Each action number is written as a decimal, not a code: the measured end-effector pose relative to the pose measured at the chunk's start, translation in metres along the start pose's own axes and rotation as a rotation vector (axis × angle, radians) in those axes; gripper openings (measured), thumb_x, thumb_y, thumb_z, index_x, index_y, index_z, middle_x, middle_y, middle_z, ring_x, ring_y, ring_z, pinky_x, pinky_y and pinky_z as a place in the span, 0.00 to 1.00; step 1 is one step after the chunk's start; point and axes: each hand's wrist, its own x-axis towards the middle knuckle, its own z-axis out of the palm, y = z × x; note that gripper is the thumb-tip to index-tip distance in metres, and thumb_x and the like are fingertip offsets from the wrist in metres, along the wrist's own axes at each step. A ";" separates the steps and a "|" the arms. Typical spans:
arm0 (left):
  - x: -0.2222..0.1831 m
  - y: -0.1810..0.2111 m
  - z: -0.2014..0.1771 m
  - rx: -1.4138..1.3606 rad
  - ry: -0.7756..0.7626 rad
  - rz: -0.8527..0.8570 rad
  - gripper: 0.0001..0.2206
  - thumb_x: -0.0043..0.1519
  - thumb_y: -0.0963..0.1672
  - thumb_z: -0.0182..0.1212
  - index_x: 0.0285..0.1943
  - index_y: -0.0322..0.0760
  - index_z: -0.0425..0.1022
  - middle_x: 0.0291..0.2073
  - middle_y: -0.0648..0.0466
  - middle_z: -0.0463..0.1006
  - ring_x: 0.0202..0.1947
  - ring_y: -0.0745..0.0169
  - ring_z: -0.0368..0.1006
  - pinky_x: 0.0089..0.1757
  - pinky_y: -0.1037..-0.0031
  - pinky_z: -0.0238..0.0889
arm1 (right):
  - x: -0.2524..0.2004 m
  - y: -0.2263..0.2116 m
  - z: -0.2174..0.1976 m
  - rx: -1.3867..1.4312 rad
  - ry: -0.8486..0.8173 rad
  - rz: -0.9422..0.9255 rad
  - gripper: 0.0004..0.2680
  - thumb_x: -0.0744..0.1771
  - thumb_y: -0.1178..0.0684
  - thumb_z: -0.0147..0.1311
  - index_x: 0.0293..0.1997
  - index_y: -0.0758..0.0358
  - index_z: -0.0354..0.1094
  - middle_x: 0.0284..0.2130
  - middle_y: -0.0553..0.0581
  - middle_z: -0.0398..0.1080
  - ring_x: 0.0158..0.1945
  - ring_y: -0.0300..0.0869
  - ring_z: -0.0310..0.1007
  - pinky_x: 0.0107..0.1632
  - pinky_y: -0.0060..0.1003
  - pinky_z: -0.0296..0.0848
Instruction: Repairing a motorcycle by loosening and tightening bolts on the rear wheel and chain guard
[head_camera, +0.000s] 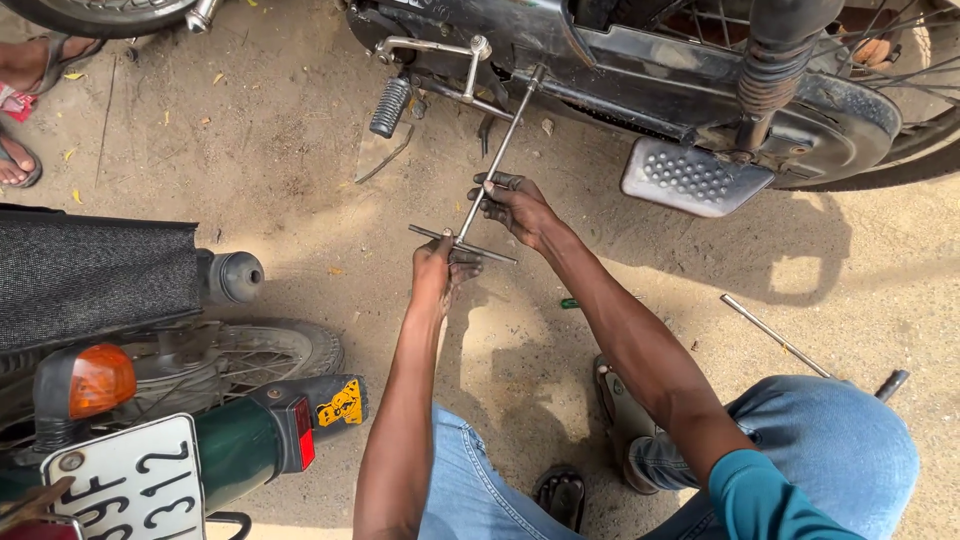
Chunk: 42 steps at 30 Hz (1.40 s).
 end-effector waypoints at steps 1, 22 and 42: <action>0.000 0.006 -0.001 0.076 -0.011 -0.011 0.15 0.69 0.43 0.49 0.56 0.20 0.66 0.32 0.35 0.80 0.29 0.41 0.79 0.36 0.50 0.76 | 0.000 -0.005 0.000 -0.037 -0.021 0.003 0.10 0.66 0.53 0.58 0.48 0.66 0.73 0.36 0.59 0.79 0.31 0.34 0.77 0.34 0.25 0.79; -0.041 0.019 -0.019 0.844 0.005 1.161 0.26 0.60 0.46 0.66 0.57 0.14 0.66 0.42 0.32 0.74 0.30 0.49 0.78 0.26 0.70 0.78 | 0.032 0.020 -0.030 -0.110 0.042 -0.075 0.06 0.68 0.57 0.61 0.44 0.70 0.72 0.35 0.65 0.78 0.29 0.35 0.74 0.32 0.29 0.76; -0.003 0.004 -0.019 0.145 -0.066 0.440 0.20 0.63 0.40 0.59 0.63 0.24 0.62 0.37 0.45 0.81 0.41 0.45 0.79 0.41 0.62 0.77 | 0.023 0.007 -0.015 -0.083 0.030 -0.097 0.08 0.69 0.56 0.61 0.47 0.70 0.68 0.35 0.62 0.76 0.30 0.34 0.72 0.30 0.28 0.73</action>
